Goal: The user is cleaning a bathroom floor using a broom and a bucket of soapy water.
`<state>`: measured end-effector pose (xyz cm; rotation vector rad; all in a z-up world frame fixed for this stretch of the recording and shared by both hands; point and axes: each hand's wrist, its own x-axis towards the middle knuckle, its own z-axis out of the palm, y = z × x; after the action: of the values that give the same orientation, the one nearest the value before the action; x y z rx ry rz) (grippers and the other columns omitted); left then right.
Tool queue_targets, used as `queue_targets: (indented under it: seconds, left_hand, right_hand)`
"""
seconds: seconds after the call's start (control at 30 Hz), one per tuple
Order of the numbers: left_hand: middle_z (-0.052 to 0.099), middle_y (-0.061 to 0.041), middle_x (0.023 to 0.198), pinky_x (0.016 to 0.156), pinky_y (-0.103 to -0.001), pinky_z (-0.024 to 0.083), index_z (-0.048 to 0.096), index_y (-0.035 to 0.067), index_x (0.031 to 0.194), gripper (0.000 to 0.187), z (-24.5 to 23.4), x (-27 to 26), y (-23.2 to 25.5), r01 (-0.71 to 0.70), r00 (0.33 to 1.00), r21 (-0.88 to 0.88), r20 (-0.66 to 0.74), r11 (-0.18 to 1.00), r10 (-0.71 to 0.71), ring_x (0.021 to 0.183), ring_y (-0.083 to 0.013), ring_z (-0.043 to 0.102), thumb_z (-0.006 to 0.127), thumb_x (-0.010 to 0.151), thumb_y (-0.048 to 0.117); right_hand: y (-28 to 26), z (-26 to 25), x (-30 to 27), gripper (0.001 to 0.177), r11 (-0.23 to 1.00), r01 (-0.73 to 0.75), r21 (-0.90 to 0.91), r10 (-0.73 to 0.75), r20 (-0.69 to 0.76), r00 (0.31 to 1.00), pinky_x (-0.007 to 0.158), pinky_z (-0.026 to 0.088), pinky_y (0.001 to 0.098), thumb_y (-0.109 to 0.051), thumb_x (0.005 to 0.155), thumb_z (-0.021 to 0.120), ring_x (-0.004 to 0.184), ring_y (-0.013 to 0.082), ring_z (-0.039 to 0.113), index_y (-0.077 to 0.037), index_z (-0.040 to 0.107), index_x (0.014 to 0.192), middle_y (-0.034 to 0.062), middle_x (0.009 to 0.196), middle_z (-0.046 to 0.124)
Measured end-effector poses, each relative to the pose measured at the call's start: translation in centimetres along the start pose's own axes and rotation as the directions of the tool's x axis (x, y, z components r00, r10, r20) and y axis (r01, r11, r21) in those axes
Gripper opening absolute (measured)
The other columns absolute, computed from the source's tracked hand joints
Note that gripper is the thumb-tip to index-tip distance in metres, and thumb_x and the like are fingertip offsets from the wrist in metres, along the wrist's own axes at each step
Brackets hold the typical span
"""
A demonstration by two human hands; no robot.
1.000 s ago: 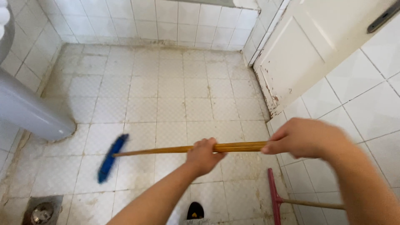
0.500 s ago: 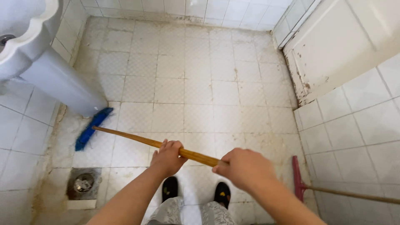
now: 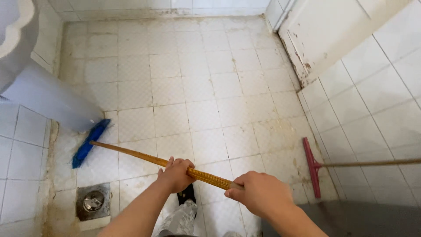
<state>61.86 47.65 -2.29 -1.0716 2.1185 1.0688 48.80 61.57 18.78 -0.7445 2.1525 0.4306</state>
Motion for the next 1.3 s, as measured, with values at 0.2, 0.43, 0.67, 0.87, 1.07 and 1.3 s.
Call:
queue_targets:
  seconds: [0.2, 0.43, 0.67, 0.87, 1.07, 1.3]
  left_hand:
    - [0.025, 0.003, 0.167, 0.122, -0.073, 0.012, 0.048, 0.042, 0.142, 0.050, 5.2, -0.9, 1.0, -0.024, 0.998, 0.095, 0.061, 0.995, 0.018, 0.160, -0.0347, 0.005, 0.065, 0.096, 0.049]
    - [0.032, 0.001, 0.163, 0.123, -0.073, 0.012, 0.049, 0.042, 0.141, 0.051, 14.2, -7.1, 7.5, -0.172, 0.981, 0.184, 0.125, 0.968, 0.150, 0.160, -0.0390, 0.005, 0.066, 0.095, 0.052]
    - [0.038, 0.001, 0.159, 0.122, -0.073, 0.015, 0.053, 0.041, 0.135, 0.049, 23.6, -14.1, 14.3, -0.334, 0.935, 0.171, 0.185, 0.927, 0.302, 0.159, -0.0421, 0.008, 0.068, 0.090, 0.055]
    - [0.040, -0.001, 0.157, 0.120, -0.074, 0.014, 0.056, 0.038, 0.133, 0.049, 28.7, -20.3, 20.6, -0.511, 0.848, 0.135, 0.243, 0.849, 0.471, 0.156, -0.0429, 0.013, 0.067, 0.089, 0.056]
    - [0.049, -0.001, 0.146, 0.118, -0.072, 0.017, 0.061, 0.031, 0.122, 0.046, 30.1, -25.1, 25.6, -0.632, 0.753, 0.011, 0.245, 0.775, 0.611, 0.147, -0.0345, 0.030, 0.067, 0.085, 0.058]
    - [0.053, -0.004, 0.140, 0.114, -0.070, 0.023, 0.061, 0.023, 0.115, 0.044, 27.3, -22.8, 24.6, -0.685, 0.703, -0.052, 0.214, 0.727, 0.678, 0.141, -0.0331, 0.036, 0.067, 0.086, 0.057]
  right_hand:
    - [4.7, 4.6, -2.6, 0.037, 0.997, 0.011, 0.071, -0.010, -0.024, 1.000, 0.084, 0.056, 0.0430, -0.061, 0.089, 0.063, 0.097, 0.0254, 0.072, -0.033, 0.078, 0.108, 0.0017, 0.094, 0.077]
    - [13.6, 10.1, -10.6, 0.038, 0.979, -0.158, 0.132, 0.158, 0.015, 0.987, 0.087, 0.057, 0.0432, -0.063, 0.087, 0.062, 0.100, 0.0229, 0.073, -0.035, 0.079, 0.107, 0.0007, 0.097, 0.076]
    - [23.6, 16.5, -19.8, 0.042, 0.924, -0.317, 0.215, 0.328, -0.020, 0.944, 0.093, 0.056, 0.0385, -0.065, 0.080, 0.065, 0.106, 0.0201, 0.075, -0.043, 0.079, 0.114, -0.0038, 0.104, 0.080]
    - [31.8, 19.5, -26.1, 0.044, 0.904, -0.360, 0.232, 0.374, -0.017, 0.927, 0.091, 0.056, 0.0349, -0.063, 0.080, 0.067, 0.098, 0.0161, 0.077, -0.039, 0.082, 0.115, -0.0027, 0.100, 0.083]
    - [35.5, 19.6, -28.9, 0.046, 0.833, -0.546, 0.095, 0.544, 0.045, 0.838, 0.083, 0.051, 0.0325, -0.065, 0.090, 0.064, 0.088, 0.0100, 0.074, -0.034, 0.082, 0.120, -0.0043, 0.095, 0.078]
    - [31.2, 16.7, -28.9, 0.045, 0.835, -0.542, 0.094, 0.547, -0.039, 0.836, 0.085, 0.056, 0.0337, -0.068, 0.088, 0.065, 0.092, 0.0145, 0.077, -0.040, 0.084, 0.117, -0.0050, 0.096, 0.082]
